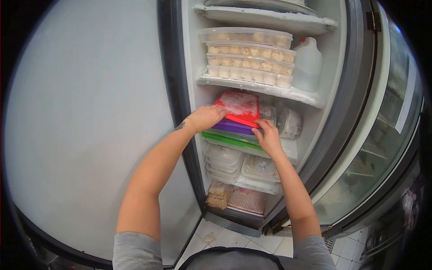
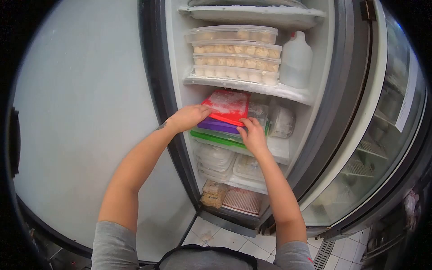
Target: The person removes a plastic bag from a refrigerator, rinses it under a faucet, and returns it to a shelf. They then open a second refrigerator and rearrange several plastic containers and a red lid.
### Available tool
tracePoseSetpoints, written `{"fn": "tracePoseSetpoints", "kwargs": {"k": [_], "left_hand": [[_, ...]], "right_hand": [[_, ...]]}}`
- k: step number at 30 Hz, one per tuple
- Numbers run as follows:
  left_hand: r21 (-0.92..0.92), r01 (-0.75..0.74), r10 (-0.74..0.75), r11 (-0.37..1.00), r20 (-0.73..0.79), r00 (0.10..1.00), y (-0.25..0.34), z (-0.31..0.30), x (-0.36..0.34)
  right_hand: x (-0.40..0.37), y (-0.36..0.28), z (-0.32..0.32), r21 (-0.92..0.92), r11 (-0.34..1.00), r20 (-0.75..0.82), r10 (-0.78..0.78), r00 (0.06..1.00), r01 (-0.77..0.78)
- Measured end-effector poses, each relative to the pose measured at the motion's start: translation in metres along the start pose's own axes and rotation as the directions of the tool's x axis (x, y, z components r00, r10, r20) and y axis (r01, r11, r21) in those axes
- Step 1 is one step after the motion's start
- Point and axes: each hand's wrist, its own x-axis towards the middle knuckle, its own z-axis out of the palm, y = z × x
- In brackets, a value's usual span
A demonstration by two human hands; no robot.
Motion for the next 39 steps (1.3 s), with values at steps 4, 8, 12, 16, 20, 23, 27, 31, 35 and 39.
{"fn": "tracePoseSetpoints", "kwargs": {"k": [4,8,12,16,20,23,27,31,35,39], "left_hand": [[0.122,-0.106,0.131,0.987,-0.217,0.967,0.003,-0.009,0.015],[-0.014,-0.160,0.151,0.987,-0.258,0.954,0.000,-0.035,0.040],[-0.146,-0.168,0.117,0.975,-0.302,0.946,-0.002,-0.045,0.049],[-0.253,-0.119,0.043,0.960,-0.288,0.957,-0.004,-0.051,0.048],[-0.348,-0.101,0.018,0.932,-0.234,0.972,0.001,-0.033,0.028],[-0.454,-0.078,-0.042,0.888,-0.249,0.968,0.023,-0.009,-0.005],[-0.606,-0.049,-0.226,0.794,-0.368,0.902,0.028,0.030,-0.027],[-0.704,0.031,-0.422,0.710,-0.389,0.819,0.031,0.052,-0.024],[-0.862,0.092,-0.663,0.499,-0.311,0.681,0.034,0.076,-0.006],[-0.946,0.187,-0.851,0.266,-0.140,0.506,0.047,0.068,0.004]], "right_hand": [[0.003,0.000,-0.007,-0.053,0.998,-0.045,0.013,0.999,-0.015],[0.017,0.008,-0.022,0.027,0.980,-0.094,0.196,0.976,-0.195],[0.029,0.020,-0.024,0.193,0.947,-0.132,0.285,0.950,-0.257],[0.038,0.014,-0.033,0.177,0.937,-0.085,0.321,0.943,-0.303],[0.023,0.013,-0.033,0.046,0.978,-0.053,0.205,0.977,-0.203],[-0.004,0.015,-0.025,0.049,0.992,-0.015,0.121,0.993,-0.120],[-0.015,-0.003,-0.022,0.063,0.992,0.029,0.111,0.993,-0.112],[-0.007,-0.007,-0.010,0.025,0.993,-0.006,0.118,0.993,-0.117],[-0.001,-0.009,-0.005,0.090,0.940,0.005,0.330,0.944,-0.329],[0.006,0.012,0.005,0.047,0.933,-0.041,0.359,0.933,-0.357]]}}
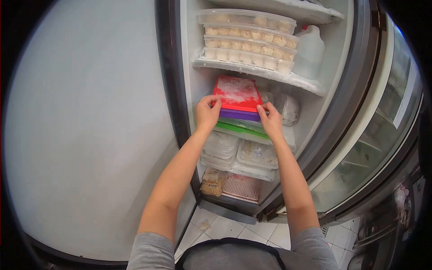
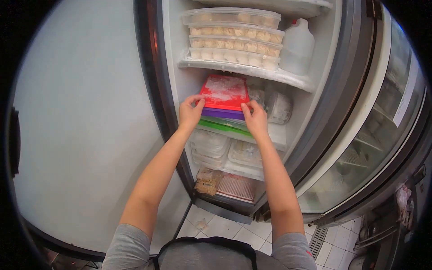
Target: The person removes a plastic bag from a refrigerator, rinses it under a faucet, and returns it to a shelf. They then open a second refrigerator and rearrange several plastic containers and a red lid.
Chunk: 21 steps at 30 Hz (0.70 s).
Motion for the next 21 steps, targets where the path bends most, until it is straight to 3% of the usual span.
{"fn": "tracePoseSetpoints", "kwargs": {"k": [4,6,8,9,11,18,20,21], "left_hand": [[-0.348,0.181,-0.257,0.920,-0.187,0.948,-0.010,0.013,0.004],[-0.448,0.303,-0.420,0.841,-0.186,0.889,-0.002,0.012,0.004],[-0.521,0.347,-0.452,0.780,-0.085,0.888,0.002,0.005,0.002],[-0.553,0.370,-0.464,0.747,-0.033,0.885,0.003,0.002,0.001],[-0.555,0.392,-0.461,0.733,0.017,0.887,0.004,0.000,-0.002],[-0.500,0.524,-0.529,0.690,0.146,0.836,-0.018,-0.002,0.000],[-0.444,0.781,-0.641,0.440,0.454,0.619,-0.008,-0.009,-0.003],[-0.380,0.857,-0.671,0.349,0.537,0.511,0.004,-0.011,-0.007]], "right_hand": [[0.007,0.019,0.009,0.086,0.996,0.003,-0.037,0.999,0.037],[0.005,0.017,0.009,0.167,0.985,0.000,0.038,0.999,-0.037],[0.002,0.007,0.009,0.265,0.947,0.000,0.188,0.982,-0.181],[0.006,0.016,0.009,0.224,0.965,-0.022,0.147,0.989,-0.138],[0.013,0.042,0.013,0.144,0.988,-0.055,0.067,0.996,-0.059],[0.010,0.018,0.005,0.277,0.924,0.077,0.253,0.964,-0.264],[0.007,0.019,0.006,0.227,0.943,0.044,0.239,0.970,-0.242],[0.007,0.031,0.012,0.290,0.923,0.046,0.249,0.967,-0.252]]}}
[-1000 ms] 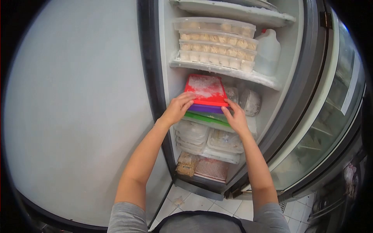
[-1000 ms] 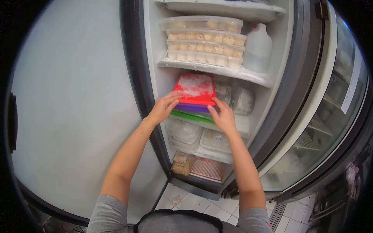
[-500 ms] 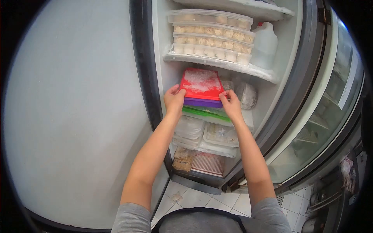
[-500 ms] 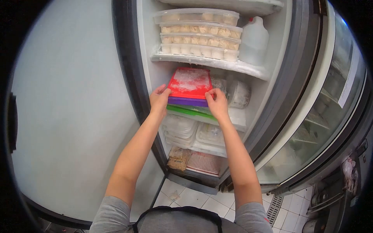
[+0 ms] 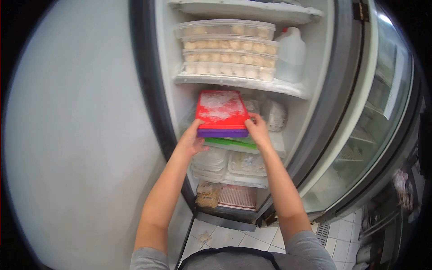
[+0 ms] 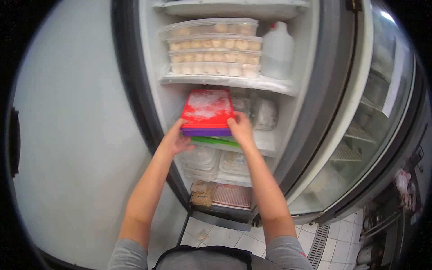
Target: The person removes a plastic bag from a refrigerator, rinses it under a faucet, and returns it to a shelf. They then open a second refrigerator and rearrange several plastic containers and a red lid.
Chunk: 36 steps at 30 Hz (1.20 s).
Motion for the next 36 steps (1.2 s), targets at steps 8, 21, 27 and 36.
{"fn": "tracePoseSetpoints", "kwargs": {"k": [8,21,27,36], "left_hand": [[-0.246,-0.074,0.124,0.966,0.196,0.973,-0.029,0.007,-0.060],[-0.089,0.250,-0.190,0.964,0.427,0.884,-0.097,-0.007,-0.146],[0.237,0.308,-0.386,0.922,0.483,0.786,-0.169,0.000,-0.143],[0.458,0.331,-0.421,0.825,0.108,0.901,-0.291,-0.024,0.050]], "right_hand": [[-0.105,-0.059,0.000,0.777,0.518,0.133,0.419,0.898,-0.357],[-0.249,-0.040,-0.080,0.896,0.286,0.138,0.546,0.826,-0.339],[-0.335,-0.016,-0.140,0.863,0.364,0.012,0.680,0.733,-0.352],[-0.460,0.110,-0.149,0.833,0.483,-0.215,0.730,0.649,-0.268]]}}
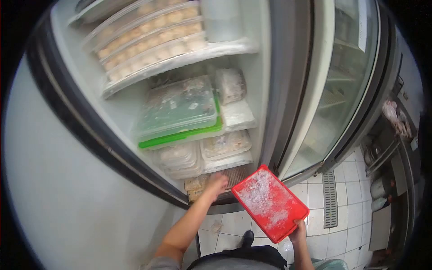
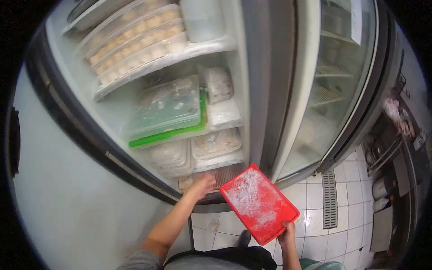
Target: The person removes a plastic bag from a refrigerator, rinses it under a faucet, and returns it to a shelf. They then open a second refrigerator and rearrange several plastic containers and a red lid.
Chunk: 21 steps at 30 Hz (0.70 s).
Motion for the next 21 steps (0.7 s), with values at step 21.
{"fn": "tracePoseSetpoints", "kwargs": {"k": [21], "left_hand": [[-0.708,-0.263,0.235,0.656,-0.139,0.962,0.094,0.074,0.041]], "right_hand": [[0.029,0.031,0.008,0.125,0.988,0.088,0.083,0.993,-0.093]]}}
